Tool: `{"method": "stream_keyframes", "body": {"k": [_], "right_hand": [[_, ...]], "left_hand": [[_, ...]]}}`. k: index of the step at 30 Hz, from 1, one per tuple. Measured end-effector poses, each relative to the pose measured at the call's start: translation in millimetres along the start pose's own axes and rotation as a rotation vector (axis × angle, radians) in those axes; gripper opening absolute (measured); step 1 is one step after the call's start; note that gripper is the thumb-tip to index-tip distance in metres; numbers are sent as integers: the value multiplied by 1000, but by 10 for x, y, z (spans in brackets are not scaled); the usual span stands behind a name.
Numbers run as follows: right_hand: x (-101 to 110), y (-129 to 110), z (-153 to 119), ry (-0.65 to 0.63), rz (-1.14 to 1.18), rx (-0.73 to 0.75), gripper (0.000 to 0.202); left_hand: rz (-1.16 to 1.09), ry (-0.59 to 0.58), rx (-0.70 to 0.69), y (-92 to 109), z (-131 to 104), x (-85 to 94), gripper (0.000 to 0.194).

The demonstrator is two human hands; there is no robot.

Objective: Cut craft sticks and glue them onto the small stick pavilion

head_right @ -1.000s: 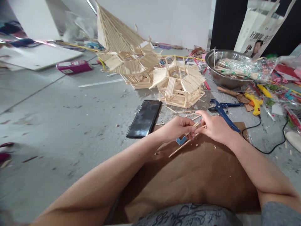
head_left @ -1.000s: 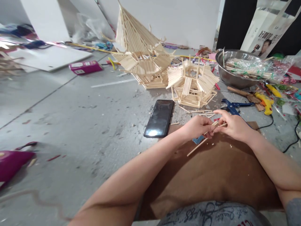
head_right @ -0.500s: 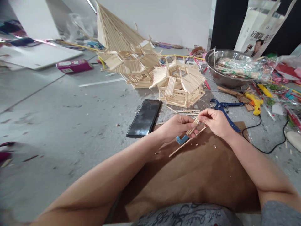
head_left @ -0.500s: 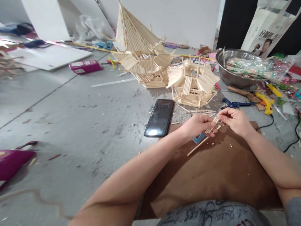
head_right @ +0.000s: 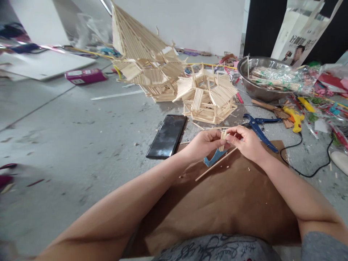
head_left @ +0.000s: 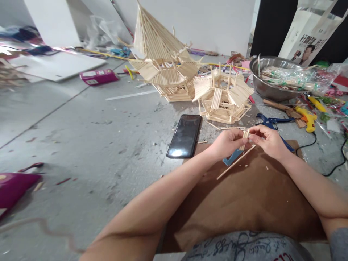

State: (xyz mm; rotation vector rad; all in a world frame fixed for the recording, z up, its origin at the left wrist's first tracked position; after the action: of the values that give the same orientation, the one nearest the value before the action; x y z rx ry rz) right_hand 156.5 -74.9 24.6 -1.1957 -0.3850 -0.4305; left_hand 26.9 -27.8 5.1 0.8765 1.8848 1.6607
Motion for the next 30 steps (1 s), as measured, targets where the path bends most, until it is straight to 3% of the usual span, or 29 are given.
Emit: {"method": "stream_keyframes", "body": {"k": [4, 9, 14, 19, 23, 30], "right_hand": [[-21, -27, 4, -34, -120, 65, 12], [-51, -10, 4, -66, -192, 118, 9], [-58, 54, 16, -66, -225, 153, 7], [-71, 92, 33, -79, -277, 199, 8], [-76, 134, 44, -93, -263, 158, 9], [-68, 221, 38, -102, -189, 70, 9]], "left_hand": [[267, 85, -155, -24, 45, 46, 12], [379, 116, -356, -75, 102, 47, 18], [394, 128, -355, -141, 162, 23, 26], [484, 180, -314, -156, 189, 20, 19], [590, 197, -228, -187, 205, 28, 23], [645, 169, -272, -214, 234, 9, 37]]}}
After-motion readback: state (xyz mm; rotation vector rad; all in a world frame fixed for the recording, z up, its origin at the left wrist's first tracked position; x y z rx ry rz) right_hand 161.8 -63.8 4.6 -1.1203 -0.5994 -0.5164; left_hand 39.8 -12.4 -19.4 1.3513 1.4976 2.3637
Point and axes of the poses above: each hand's wrist, its own z-axis towards the middle knuckle, its own x-axis out of the back of the hand, y = z × x, the point moved 4 cm from there along z, towards the middle knuckle, and after that the axes turned 7 degrees about x, right-handed, at the moved point
